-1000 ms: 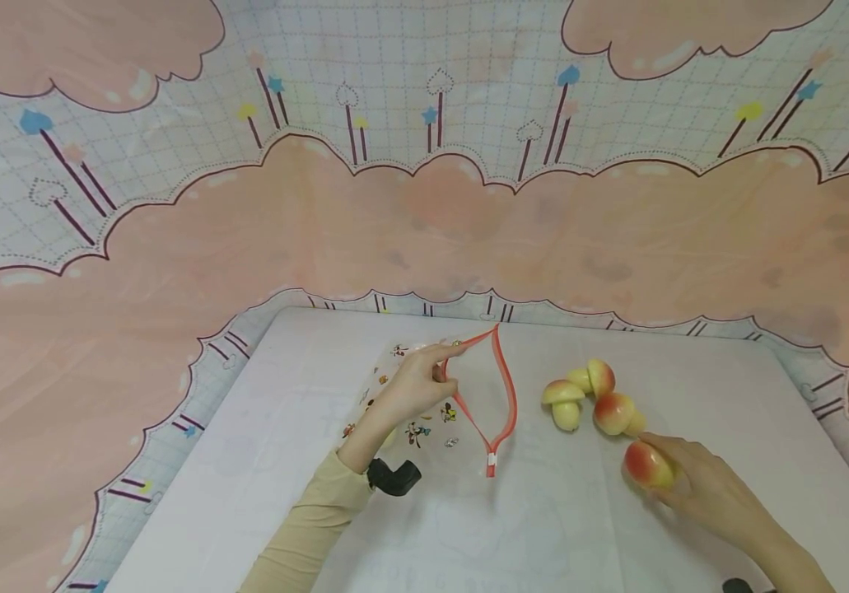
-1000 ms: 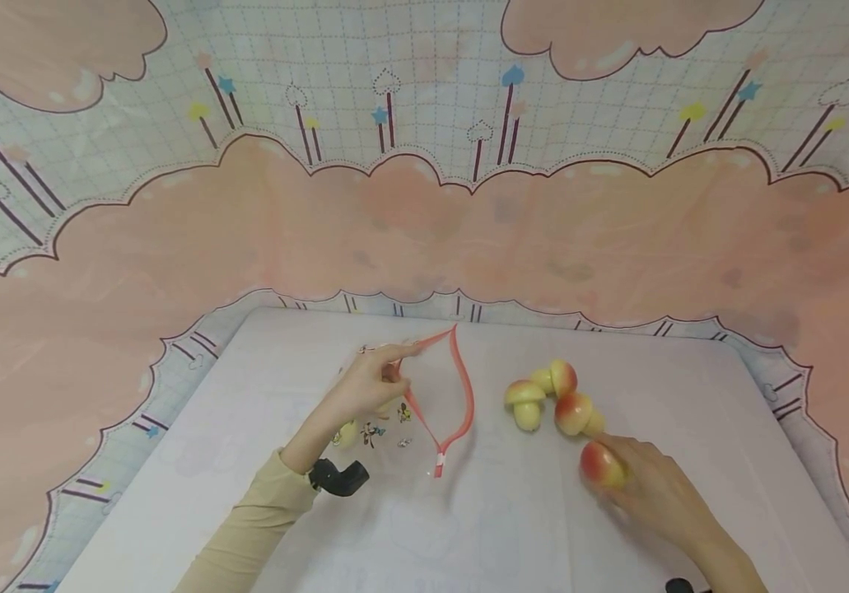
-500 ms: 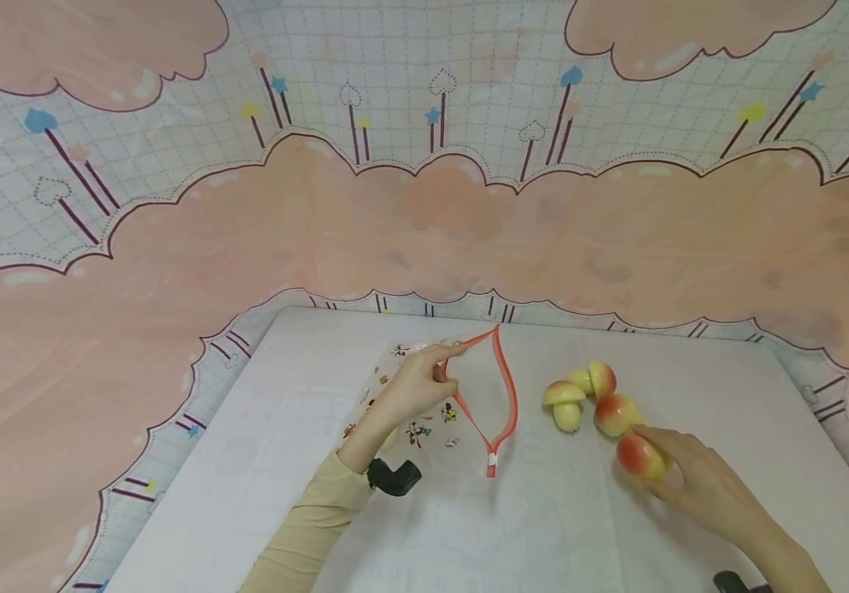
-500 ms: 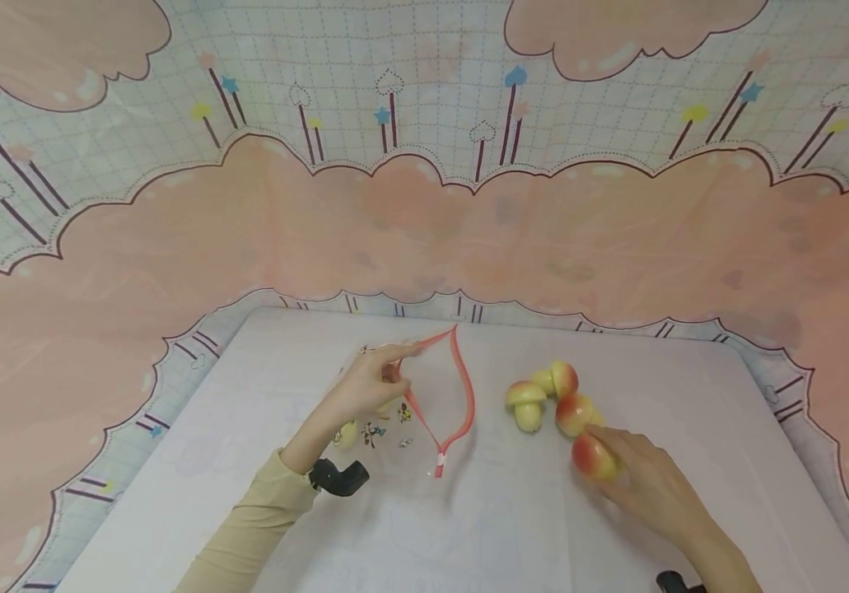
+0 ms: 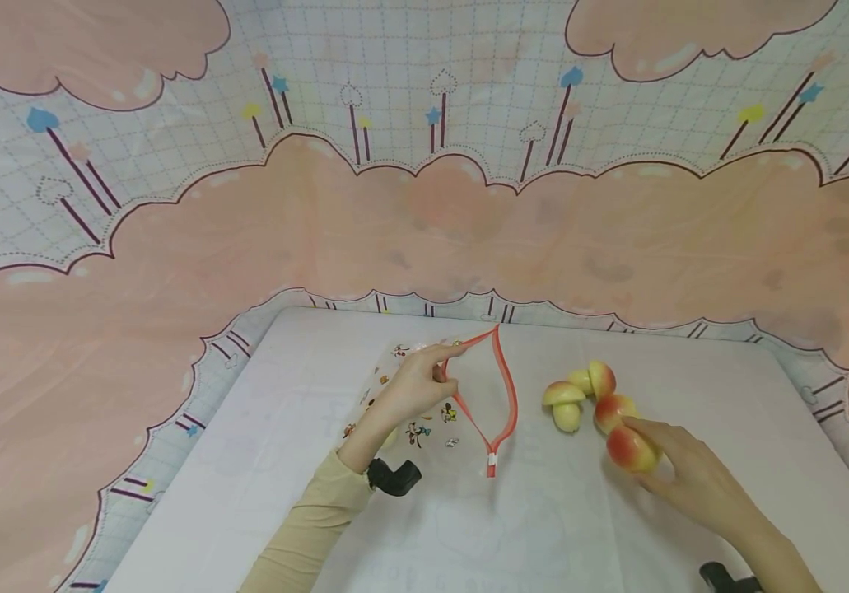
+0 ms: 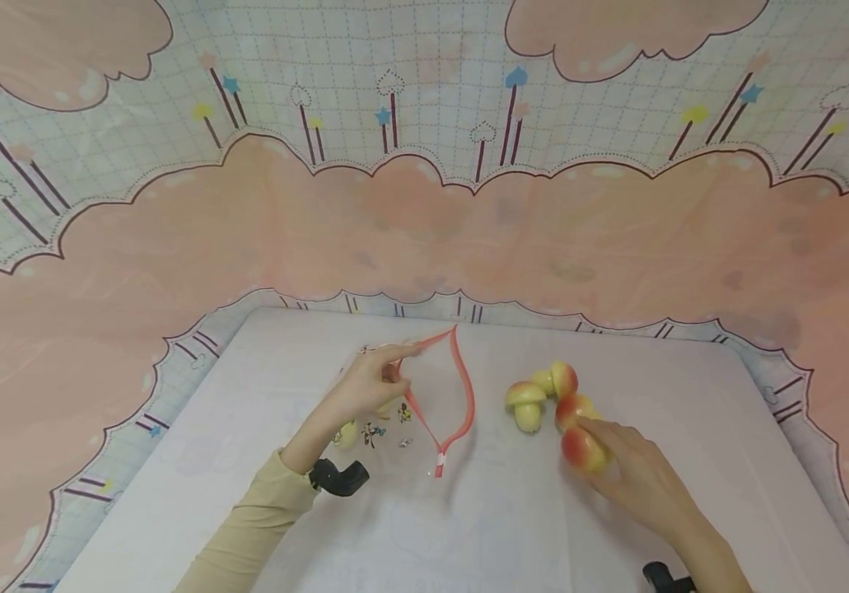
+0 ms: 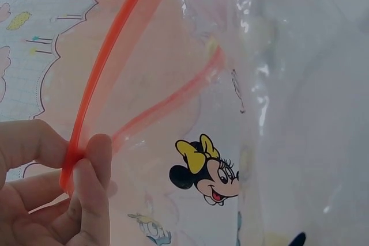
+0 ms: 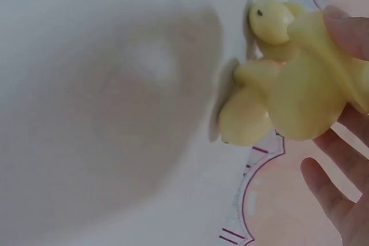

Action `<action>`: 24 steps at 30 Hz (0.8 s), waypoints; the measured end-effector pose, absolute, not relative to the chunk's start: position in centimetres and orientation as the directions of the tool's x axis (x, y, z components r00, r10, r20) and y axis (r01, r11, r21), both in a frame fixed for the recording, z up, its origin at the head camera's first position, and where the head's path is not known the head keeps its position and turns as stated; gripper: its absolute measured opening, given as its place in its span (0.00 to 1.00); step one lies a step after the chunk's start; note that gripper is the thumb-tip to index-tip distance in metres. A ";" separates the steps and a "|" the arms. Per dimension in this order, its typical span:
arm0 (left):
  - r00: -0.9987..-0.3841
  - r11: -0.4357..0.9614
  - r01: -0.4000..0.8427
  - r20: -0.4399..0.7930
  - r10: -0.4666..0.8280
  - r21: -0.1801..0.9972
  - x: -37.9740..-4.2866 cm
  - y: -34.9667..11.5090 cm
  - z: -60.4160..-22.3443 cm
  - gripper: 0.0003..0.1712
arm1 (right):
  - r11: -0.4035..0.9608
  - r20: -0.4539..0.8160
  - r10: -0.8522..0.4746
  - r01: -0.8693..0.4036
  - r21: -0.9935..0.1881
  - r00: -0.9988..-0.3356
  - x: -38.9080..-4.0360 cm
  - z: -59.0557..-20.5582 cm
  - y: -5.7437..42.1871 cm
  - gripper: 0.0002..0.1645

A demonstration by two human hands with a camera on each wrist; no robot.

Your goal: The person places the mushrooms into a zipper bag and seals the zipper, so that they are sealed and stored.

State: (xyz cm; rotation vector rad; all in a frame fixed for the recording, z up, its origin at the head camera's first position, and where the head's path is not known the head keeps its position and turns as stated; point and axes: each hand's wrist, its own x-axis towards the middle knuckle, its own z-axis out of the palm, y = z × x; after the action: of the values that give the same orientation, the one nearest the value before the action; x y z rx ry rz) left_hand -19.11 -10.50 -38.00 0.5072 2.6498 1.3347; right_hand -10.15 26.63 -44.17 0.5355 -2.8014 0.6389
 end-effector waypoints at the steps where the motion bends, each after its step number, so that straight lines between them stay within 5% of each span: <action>1: -0.934 0.552 0.240 0.035 0.355 0.799 -19.1 -10.5 -38.0 0.32 | 0.839 0.297 -0.299 -0.398 -0.370 -0.907 -10.2 -44.1 26.5 0.43; 24: -0.930 0.555 0.261 0.051 0.365 0.790 -19.2 -10.4 -38.2 0.32 | 0.788 0.347 -0.300 -0.436 -0.435 -0.889 -11.8 -43.0 24.0 0.43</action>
State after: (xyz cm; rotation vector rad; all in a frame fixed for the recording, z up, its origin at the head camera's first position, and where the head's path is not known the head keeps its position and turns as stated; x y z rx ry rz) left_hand -19.21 -10.38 -38.22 0.5382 2.6637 1.3236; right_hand -11.78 23.96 -43.03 0.5705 -2.7193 0.7541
